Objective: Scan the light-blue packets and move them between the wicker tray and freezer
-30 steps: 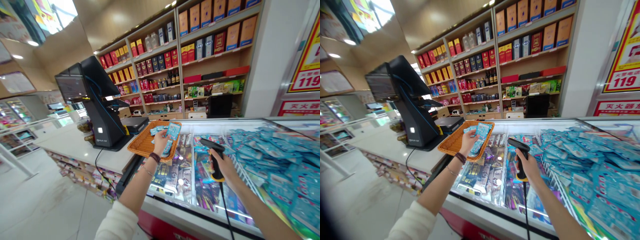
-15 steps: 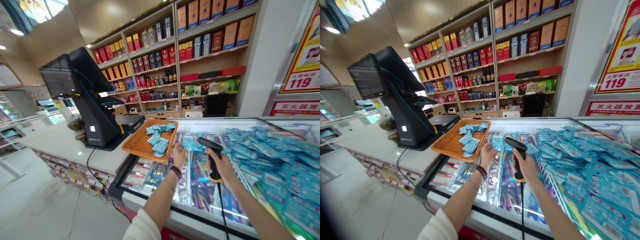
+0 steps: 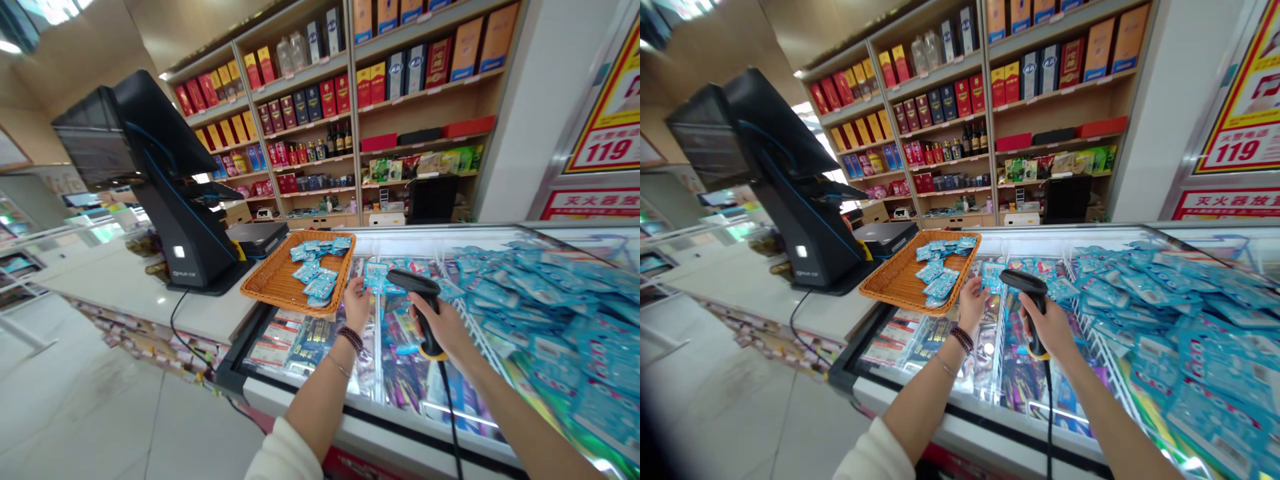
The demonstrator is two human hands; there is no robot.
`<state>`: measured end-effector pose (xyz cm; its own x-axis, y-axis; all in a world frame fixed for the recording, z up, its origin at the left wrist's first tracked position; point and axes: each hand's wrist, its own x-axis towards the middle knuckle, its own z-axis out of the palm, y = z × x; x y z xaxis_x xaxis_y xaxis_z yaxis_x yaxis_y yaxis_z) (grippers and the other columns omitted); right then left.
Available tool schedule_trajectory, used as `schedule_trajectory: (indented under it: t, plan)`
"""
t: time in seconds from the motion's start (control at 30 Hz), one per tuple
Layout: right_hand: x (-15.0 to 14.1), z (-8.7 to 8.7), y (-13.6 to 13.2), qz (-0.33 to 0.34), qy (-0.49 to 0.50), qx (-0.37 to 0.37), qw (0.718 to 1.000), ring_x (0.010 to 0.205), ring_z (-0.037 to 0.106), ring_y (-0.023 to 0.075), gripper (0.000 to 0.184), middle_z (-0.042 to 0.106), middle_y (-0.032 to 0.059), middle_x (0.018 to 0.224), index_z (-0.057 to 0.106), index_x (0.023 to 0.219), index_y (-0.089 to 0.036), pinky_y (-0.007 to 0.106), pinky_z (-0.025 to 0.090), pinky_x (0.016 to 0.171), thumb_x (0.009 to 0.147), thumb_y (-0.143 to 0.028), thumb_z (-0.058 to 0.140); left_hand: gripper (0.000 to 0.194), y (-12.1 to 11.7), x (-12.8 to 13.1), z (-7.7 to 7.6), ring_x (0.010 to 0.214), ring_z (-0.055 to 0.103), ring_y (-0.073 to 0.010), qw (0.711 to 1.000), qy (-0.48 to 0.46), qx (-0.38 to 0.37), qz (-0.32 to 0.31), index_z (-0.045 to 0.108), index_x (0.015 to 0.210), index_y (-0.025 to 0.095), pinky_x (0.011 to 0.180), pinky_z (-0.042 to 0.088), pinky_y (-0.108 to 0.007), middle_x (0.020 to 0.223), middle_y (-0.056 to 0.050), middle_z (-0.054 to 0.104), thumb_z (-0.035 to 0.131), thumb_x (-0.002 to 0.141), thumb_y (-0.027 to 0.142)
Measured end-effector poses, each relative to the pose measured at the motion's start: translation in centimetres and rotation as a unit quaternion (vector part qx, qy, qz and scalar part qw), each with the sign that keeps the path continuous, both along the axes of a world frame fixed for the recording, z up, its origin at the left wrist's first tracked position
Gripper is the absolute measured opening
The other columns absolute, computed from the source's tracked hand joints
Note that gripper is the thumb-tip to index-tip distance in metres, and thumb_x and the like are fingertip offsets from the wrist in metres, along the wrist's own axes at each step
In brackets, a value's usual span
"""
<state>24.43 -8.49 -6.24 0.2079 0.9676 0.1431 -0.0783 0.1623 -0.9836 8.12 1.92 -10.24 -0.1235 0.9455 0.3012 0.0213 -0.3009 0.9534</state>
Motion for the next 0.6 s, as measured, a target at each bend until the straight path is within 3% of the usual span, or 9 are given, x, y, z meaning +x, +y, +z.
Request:
schedule_trajectory:
  t: [0.33, 0.5, 0.6]
  plan:
    - [0.1, 0.2, -0.2, 0.001, -0.002, -0.009, 1.000, 0.037, 0.051, 0.0115, 0.049, 0.060, -0.0009, 0.050, 0.063, 0.071, -0.020, 0.023, 0.041, 0.035, 0.076, -0.067, 0.076, 0.022, 0.0, -0.2, -0.1, 0.098, 0.074, -0.0231, 1.000, -0.007, 0.014, -0.010, 0.069, 0.101, 0.015, 0.089, 0.058, -0.038, 0.102, -0.014, 0.077, 0.072, 0.080, 0.013]
    - [0.4, 0.1, 0.0, -0.002, 0.026, -0.011, 1.000, 0.036, 0.050, 0.0112, 0.051, 0.061, -0.0021, 0.053, 0.064, 0.076, -0.020, 0.024, 0.040, 0.033, 0.071, -0.068, 0.079, 0.022, -0.1, 0.2, 0.0, 0.093, 0.074, -0.0217, 0.999, -0.048, 0.016, 0.009, 0.069, 0.099, 0.015, 0.085, 0.059, -0.035, 0.099, -0.013, 0.077, 0.075, 0.078, 0.014]
    - [1.7, 0.7, -0.2, -0.023, 0.042, -0.001, 0.999, 0.034, 0.049, 0.0108, 0.053, 0.060, -0.0029, 0.053, 0.063, 0.076, -0.020, 0.025, 0.039, 0.032, 0.067, -0.069, 0.081, 0.025, -0.5, 0.8, 0.4, 0.086, 0.074, -0.0210, 0.998, -0.057, 0.003, -0.015, 0.069, 0.095, 0.015, 0.079, 0.060, -0.034, 0.094, -0.011, 0.076, 0.081, 0.074, 0.019]
